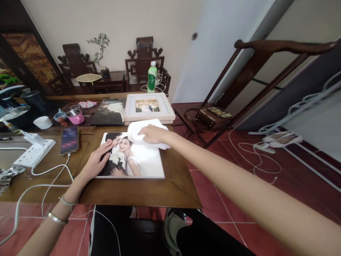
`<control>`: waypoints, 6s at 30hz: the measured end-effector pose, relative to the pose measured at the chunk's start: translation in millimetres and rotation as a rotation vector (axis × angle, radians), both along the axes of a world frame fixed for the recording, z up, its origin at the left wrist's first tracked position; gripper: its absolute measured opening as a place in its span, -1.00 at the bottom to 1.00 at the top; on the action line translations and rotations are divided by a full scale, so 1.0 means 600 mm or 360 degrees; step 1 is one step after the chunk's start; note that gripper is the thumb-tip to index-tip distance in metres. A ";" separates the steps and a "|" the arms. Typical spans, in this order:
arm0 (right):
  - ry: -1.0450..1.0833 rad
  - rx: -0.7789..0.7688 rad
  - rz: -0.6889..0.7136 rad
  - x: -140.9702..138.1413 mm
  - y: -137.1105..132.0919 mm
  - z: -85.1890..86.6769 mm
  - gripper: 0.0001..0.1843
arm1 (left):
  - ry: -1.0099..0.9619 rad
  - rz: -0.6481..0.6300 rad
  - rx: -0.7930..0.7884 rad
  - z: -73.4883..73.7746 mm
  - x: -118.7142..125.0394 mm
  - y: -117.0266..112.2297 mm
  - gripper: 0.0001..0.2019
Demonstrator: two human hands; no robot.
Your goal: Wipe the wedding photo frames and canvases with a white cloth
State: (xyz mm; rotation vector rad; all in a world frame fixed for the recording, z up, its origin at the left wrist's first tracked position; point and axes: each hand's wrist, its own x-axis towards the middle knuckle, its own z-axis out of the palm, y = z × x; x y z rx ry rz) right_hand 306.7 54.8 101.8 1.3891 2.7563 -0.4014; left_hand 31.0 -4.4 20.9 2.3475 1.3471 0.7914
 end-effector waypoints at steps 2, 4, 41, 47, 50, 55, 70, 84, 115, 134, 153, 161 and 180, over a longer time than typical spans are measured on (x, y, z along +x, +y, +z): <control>0.0017 0.0031 -0.0053 0.026 -0.004 -0.012 -0.49 | -0.0009 0.0008 -0.0002 0.001 0.000 -0.001 -0.57; 0.0032 0.0069 -0.0080 0.043 -0.010 -0.024 -0.50 | -0.0029 0.0013 -0.0010 0.002 0.000 -0.002 -0.57; 0.0073 0.0025 -0.0044 0.019 0.004 -0.022 -0.47 | -0.0050 0.0044 -0.0032 0.000 -0.001 0.001 -0.56; 0.0016 -0.0044 0.0029 0.017 -0.079 -0.010 -0.49 | -0.0078 0.0054 -0.0028 -0.002 0.000 0.001 -0.57; -0.0055 -0.0201 -0.0009 -0.001 -0.158 0.005 -0.49 | -0.0082 0.0062 -0.0014 -0.003 0.000 0.001 -0.57; -0.0030 -0.0261 0.0007 -0.051 -0.272 -0.006 -0.50 | -0.0068 0.0060 -0.0022 -0.004 0.001 0.002 -0.57; -0.0033 0.0263 0.0063 -0.008 -0.041 -0.053 -0.50 | 0.0007 0.0029 -0.0024 0.000 0.000 0.002 -0.55; 0.0107 0.0259 0.0049 0.031 -0.203 -0.024 -0.48 | -0.0005 0.0040 -0.0008 -0.002 0.001 0.002 -0.55; -0.0274 0.0155 0.0065 -0.007 -0.070 -0.040 -0.38 | 0.0008 0.0019 0.0008 0.000 0.002 0.002 -0.56; -0.0309 -0.0454 -0.0076 -0.063 -0.283 -0.007 -0.51 | -0.0029 0.0049 -0.0021 0.000 0.003 0.001 -0.57; -0.0262 0.0101 0.0026 -0.027 -0.014 -0.019 -0.39 | -0.0011 0.0012 -0.0022 0.003 0.001 0.002 -0.55; -0.0274 0.0053 -0.0151 -0.053 -0.118 -0.023 -0.42 | -0.0026 0.0057 -0.0001 -0.003 -0.001 0.003 -0.56; -0.0314 -0.0105 -0.0084 -0.110 -0.119 0.002 -0.51 | -0.0014 0.0015 -0.0046 0.001 0.000 0.002 -0.55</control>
